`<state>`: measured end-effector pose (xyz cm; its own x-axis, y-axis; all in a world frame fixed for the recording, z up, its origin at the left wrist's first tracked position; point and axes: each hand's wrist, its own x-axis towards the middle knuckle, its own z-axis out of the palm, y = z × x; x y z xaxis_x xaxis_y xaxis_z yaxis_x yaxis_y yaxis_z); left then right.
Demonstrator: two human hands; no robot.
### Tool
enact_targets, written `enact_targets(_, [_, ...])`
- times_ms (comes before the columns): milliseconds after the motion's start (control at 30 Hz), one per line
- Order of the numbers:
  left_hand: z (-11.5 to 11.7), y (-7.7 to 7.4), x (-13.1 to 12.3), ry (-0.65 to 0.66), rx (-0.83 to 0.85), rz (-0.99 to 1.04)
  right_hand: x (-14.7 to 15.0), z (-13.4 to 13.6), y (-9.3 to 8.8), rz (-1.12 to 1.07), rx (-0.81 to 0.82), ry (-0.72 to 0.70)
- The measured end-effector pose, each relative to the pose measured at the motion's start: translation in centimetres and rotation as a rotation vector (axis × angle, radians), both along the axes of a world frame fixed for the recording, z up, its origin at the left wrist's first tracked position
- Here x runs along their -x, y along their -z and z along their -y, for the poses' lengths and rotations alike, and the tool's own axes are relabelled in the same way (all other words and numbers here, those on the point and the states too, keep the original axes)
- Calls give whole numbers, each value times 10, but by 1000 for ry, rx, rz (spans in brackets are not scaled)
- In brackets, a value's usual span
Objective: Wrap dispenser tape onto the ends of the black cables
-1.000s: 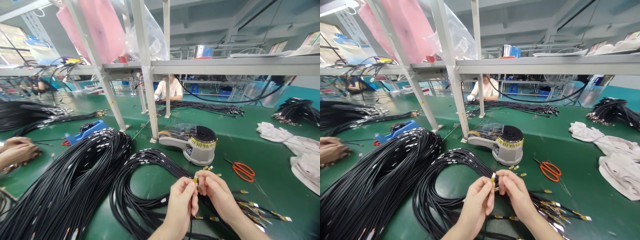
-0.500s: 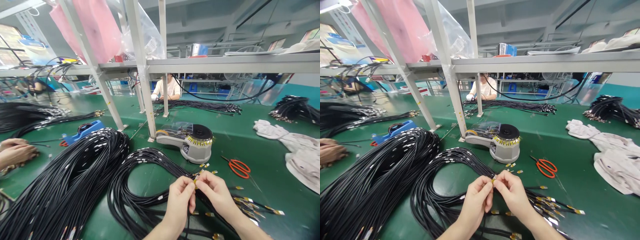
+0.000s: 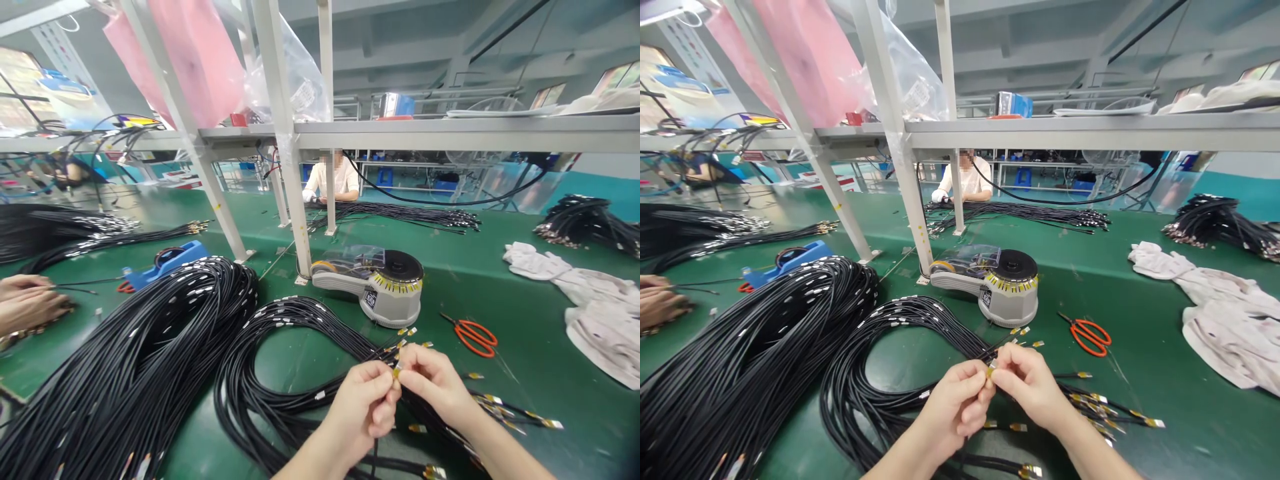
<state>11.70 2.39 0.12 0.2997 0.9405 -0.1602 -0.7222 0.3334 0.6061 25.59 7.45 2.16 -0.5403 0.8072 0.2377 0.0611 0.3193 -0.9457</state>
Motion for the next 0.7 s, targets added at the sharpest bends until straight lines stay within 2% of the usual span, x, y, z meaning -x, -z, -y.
enact_targets(167, [-3,2,5,124,24,47,-3,-5,-4,54,13,7])
enact_targets(267, [-3,1,7,179,10,56,-3,-6,-4,54,118,9])
enact_targets(333, [-2,0,6,217,-13,49,-3,-5,-6,19,163,-40])
enact_targets(433, [0,-1,3,268,-37,25,-3,-4,-9,-38,73,-119])
enact_targets(500, [0,-2,1,254,-35,15,-3,-3,-9,-36,65,-117])
enact_targets(600, [0,-2,-1,195,-38,-3,-3,-2,-6,-5,147,-86])
enact_targets(700, [0,-4,-1,165,-60,-27,-4,-3,-3,24,128,-84])
